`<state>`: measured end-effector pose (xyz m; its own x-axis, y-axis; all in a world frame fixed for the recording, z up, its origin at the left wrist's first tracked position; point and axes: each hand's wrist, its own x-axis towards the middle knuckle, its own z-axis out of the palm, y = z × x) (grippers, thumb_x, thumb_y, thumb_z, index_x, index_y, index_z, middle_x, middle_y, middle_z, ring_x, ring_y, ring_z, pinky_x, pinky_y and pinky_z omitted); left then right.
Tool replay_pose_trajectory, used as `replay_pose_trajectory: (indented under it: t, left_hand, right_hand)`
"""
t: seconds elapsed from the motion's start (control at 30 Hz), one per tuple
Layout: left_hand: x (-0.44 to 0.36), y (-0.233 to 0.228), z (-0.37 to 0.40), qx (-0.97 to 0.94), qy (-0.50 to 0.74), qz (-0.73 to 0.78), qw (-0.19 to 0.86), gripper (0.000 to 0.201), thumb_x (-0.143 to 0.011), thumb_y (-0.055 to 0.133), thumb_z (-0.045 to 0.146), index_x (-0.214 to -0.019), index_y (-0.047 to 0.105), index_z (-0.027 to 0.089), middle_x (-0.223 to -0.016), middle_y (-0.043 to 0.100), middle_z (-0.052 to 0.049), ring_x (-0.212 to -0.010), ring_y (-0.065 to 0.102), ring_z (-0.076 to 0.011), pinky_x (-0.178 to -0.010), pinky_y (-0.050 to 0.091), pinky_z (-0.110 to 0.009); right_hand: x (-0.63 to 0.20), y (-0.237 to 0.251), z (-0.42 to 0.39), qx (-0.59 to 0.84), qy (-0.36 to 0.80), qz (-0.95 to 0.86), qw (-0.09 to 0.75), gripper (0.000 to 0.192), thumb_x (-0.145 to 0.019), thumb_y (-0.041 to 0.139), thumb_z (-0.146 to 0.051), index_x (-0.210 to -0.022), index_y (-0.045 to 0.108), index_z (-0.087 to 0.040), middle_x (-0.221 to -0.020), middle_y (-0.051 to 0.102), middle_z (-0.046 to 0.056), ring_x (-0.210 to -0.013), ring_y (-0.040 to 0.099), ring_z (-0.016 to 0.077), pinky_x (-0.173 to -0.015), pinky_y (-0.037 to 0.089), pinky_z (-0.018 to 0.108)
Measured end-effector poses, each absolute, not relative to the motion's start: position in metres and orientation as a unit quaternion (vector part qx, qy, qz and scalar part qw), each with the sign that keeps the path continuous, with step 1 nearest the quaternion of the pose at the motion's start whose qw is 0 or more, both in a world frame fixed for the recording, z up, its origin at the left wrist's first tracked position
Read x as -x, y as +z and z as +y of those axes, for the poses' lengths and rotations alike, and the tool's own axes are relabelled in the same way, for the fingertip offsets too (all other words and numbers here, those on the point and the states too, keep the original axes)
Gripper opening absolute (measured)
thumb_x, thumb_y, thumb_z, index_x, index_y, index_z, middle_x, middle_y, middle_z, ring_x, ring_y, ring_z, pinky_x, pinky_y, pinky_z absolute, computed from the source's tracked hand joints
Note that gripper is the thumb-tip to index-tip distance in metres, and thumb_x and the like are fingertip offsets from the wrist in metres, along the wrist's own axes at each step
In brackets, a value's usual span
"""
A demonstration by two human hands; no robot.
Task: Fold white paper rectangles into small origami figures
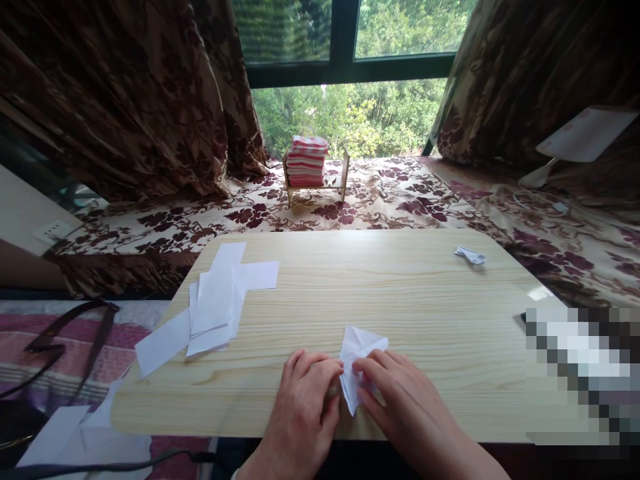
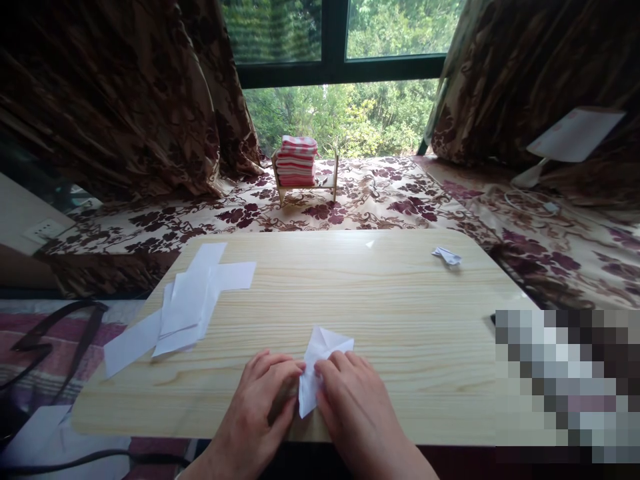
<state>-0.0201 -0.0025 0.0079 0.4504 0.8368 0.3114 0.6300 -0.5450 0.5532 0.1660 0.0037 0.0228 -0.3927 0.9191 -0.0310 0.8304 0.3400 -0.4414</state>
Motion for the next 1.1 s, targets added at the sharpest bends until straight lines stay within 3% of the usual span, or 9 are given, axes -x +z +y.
replay_pose_trajectory:
  t: [0.3,0.47,0.77,0.97,1.1]
  left_hand:
    - [0.019,0.007,-0.004,-0.829,0.295,0.437,0.187,0.041,-0.078,0.047,0.001,-0.114,0.049,0.021,-0.113,0.063,-0.006,-0.11,0.053,-0.0228,-0.106,0.031,-0.048]
    - [0.019,0.009,-0.004,-0.835,0.287,0.43,0.189,0.041,-0.081,0.047,0.002,-0.118,0.048,0.021,-0.114,0.062,-0.006,-0.11,0.053,-0.0225,-0.106,0.03,-0.047]
    - [0.017,0.012,-0.003,-0.832,0.297,0.43,0.189,0.042,-0.084,0.049,0.006,-0.122,0.052,0.023,-0.112,0.065,-0.003,-0.106,0.055,-0.0226,-0.105,0.028,-0.049]
    - [0.012,0.015,0.002,-0.832,0.306,0.433,0.163,0.022,-0.088,0.045,0.01,-0.097,0.061,0.022,-0.098,0.068,-0.003,-0.094,0.059,-0.0213,-0.103,0.03,-0.05]
    - [0.013,0.013,0.001,-0.829,0.317,0.433,0.157,0.021,-0.088,0.045,0.01,-0.096,0.06,0.022,-0.102,0.068,-0.003,-0.097,0.059,-0.0209,-0.102,0.031,-0.048]
  right_hand:
    - [-0.167,0.026,0.007,0.538,0.233,-0.802,0.11,0.015,-0.081,0.06,-0.004,-0.078,0.061,-0.019,-0.083,0.063,0.003,-0.079,0.056,0.0209,-0.068,0.041,0.032]
    - [-0.167,0.024,0.003,0.528,0.21,-0.814,0.122,0.015,-0.082,0.058,-0.005,-0.089,0.06,-0.018,-0.092,0.062,0.006,-0.083,0.056,0.0226,-0.07,0.042,0.035]
    - [-0.169,0.018,0.008,0.513,0.169,-0.833,0.119,0.011,-0.081,0.062,-0.008,-0.079,0.057,-0.018,-0.074,0.063,0.001,-0.069,0.057,0.0193,-0.063,0.04,0.032]
    - [-0.171,0.026,0.015,0.494,0.198,-0.839,0.109,0.013,-0.078,0.063,-0.005,-0.082,0.059,-0.017,-0.086,0.064,0.005,-0.077,0.058,0.0206,-0.066,0.043,0.032]
    - [-0.171,0.03,0.015,0.492,0.215,-0.835,0.122,0.014,-0.078,0.061,-0.003,-0.085,0.059,-0.016,-0.091,0.063,0.006,-0.081,0.058,0.0209,-0.067,0.044,0.032]
